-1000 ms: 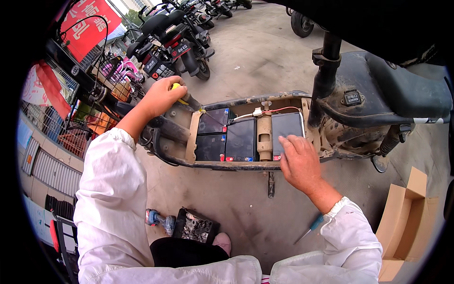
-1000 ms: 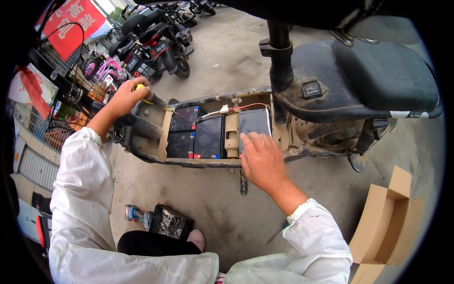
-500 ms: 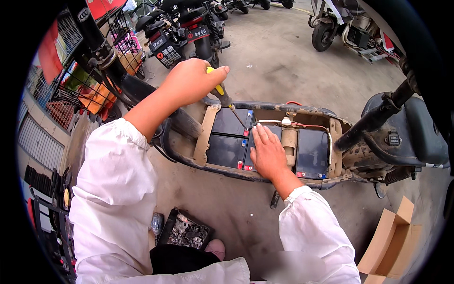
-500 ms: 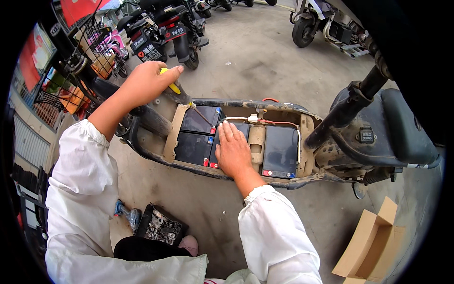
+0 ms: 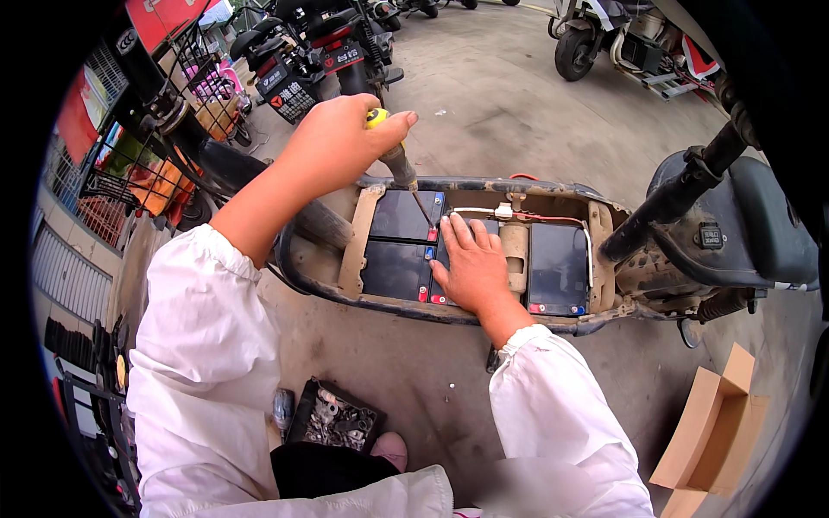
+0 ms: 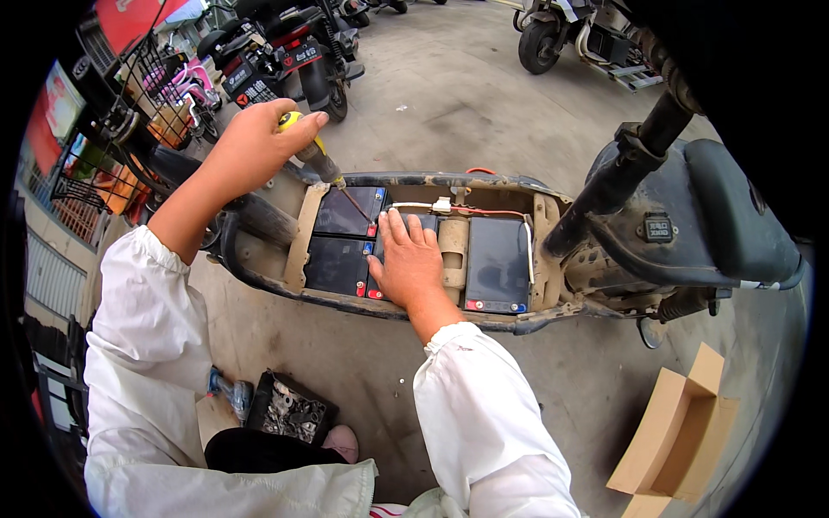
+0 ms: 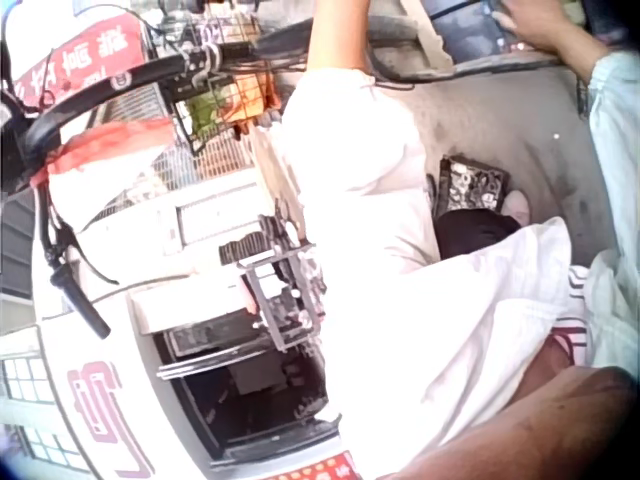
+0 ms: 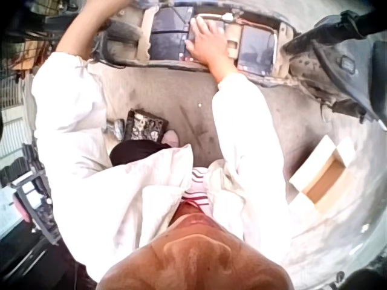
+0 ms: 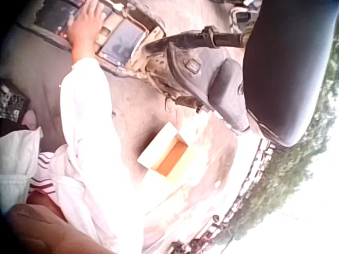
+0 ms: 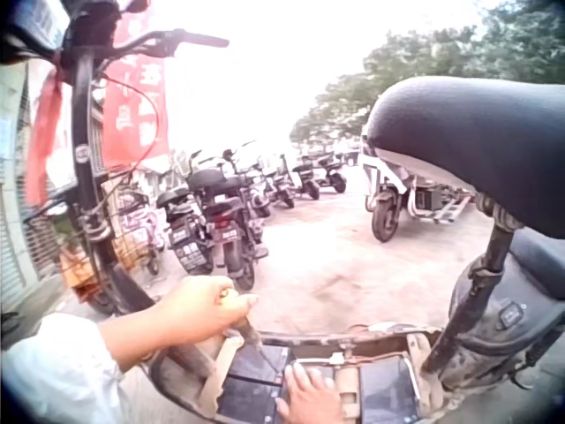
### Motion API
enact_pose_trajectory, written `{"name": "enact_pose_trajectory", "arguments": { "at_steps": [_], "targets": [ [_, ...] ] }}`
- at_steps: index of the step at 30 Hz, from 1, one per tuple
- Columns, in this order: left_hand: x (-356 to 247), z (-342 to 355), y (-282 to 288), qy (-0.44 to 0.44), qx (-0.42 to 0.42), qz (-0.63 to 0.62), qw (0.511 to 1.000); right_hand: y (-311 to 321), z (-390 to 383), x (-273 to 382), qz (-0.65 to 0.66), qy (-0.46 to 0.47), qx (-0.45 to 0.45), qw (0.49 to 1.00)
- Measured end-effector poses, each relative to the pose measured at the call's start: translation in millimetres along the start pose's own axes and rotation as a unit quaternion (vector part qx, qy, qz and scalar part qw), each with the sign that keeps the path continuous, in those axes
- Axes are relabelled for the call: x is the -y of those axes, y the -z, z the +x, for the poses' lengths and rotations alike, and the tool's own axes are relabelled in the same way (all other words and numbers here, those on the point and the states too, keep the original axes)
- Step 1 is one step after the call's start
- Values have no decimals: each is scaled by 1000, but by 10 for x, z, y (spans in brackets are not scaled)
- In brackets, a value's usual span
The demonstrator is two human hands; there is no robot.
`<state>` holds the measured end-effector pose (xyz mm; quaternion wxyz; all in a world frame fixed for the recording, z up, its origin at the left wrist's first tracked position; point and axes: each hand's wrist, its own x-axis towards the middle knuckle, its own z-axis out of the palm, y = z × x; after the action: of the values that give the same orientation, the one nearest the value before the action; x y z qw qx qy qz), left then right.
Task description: The person works on an electric scooter's battery compartment, using a screwdriver to adjust connections and a multimeter to test the battery terminals. They then retrieve a battery pack, strip wires with scissors, and prepare connections.
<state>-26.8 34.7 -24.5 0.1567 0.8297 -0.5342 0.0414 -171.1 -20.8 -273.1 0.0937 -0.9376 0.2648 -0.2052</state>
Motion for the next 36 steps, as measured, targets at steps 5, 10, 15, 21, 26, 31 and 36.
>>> {"name": "enact_pose_trajectory", "arguments": {
  "at_steps": [5,10,15,21,26,31,36],
  "targets": [
    [-19,6,-62,-7,-22,2,1000,-32,5,-41,3,6,-6,1000],
    [-9,40,-62,1,-23,-4,1000,13,75,-55,29,22,-21,999],
    [-10,64,-76,12,-9,8,1000,6,124,-145,35,40,-13,999],
    [-82,93,-48,15,-3,-11,1000,-7,142,-138,27,47,-42,998],
    [-106,100,-99,5,-8,-14,1000,-25,106,-127,18,35,-28,999],
    [-75,89,-110,-10,-18,7,1000,-55,104,-124,4,44,-59,997],
    [14,102,-125,0,-34,-37,999,-52,174,-123,45,33,-24,998]
  ]
}}
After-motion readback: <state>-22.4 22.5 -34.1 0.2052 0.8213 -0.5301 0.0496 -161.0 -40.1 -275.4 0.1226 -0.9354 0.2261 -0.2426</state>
